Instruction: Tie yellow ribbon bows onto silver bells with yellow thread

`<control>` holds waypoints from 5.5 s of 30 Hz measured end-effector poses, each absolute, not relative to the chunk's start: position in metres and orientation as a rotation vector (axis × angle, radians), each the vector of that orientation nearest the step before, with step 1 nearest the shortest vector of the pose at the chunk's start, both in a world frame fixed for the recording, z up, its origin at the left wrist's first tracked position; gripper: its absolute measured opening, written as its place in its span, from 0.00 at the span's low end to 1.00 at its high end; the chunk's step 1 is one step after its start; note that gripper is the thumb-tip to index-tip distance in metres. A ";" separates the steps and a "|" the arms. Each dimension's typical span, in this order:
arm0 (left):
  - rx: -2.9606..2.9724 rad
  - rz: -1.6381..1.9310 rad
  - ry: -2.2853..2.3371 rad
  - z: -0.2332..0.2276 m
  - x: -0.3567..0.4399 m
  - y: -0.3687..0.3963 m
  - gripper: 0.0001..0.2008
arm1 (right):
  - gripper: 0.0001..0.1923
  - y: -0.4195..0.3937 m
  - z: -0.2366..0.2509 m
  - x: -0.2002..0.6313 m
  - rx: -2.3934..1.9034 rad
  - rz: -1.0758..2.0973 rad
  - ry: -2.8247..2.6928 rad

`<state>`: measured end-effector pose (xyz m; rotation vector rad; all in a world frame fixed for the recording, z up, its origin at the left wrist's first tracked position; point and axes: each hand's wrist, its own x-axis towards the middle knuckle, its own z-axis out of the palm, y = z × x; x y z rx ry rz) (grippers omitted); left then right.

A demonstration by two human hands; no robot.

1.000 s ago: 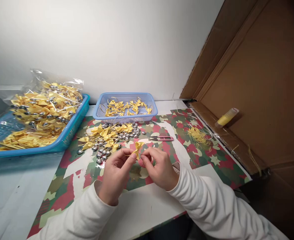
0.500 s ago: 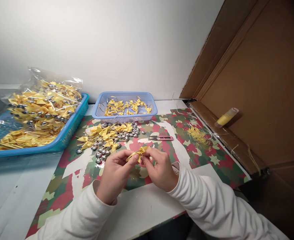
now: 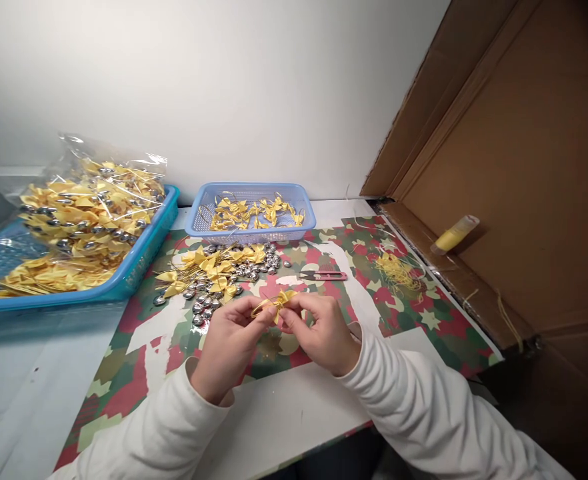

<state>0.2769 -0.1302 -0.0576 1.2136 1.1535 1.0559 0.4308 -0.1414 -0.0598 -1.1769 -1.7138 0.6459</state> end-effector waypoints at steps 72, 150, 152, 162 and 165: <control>1.314 1.032 1.064 -0.073 0.278 -0.118 0.17 | 0.05 -0.126 -0.060 0.447 -0.858 0.674 -1.657; 1.970 0.712 1.177 -0.073 0.278 -0.114 0.20 | 0.03 -0.116 -0.081 0.433 -1.105 1.121 -1.263; 1.977 0.717 1.175 -0.072 0.278 -0.113 0.20 | 0.03 -0.116 -0.079 0.433 -1.108 1.204 -1.218; 2.008 0.742 1.076 -0.070 0.275 -0.113 0.20 | 0.03 -0.110 -0.071 0.443 -1.032 1.615 -1.012; 1.998 0.782 1.002 -0.068 0.275 -0.114 0.19 | 0.03 -0.109 -0.070 0.448 -0.933 1.837 -0.899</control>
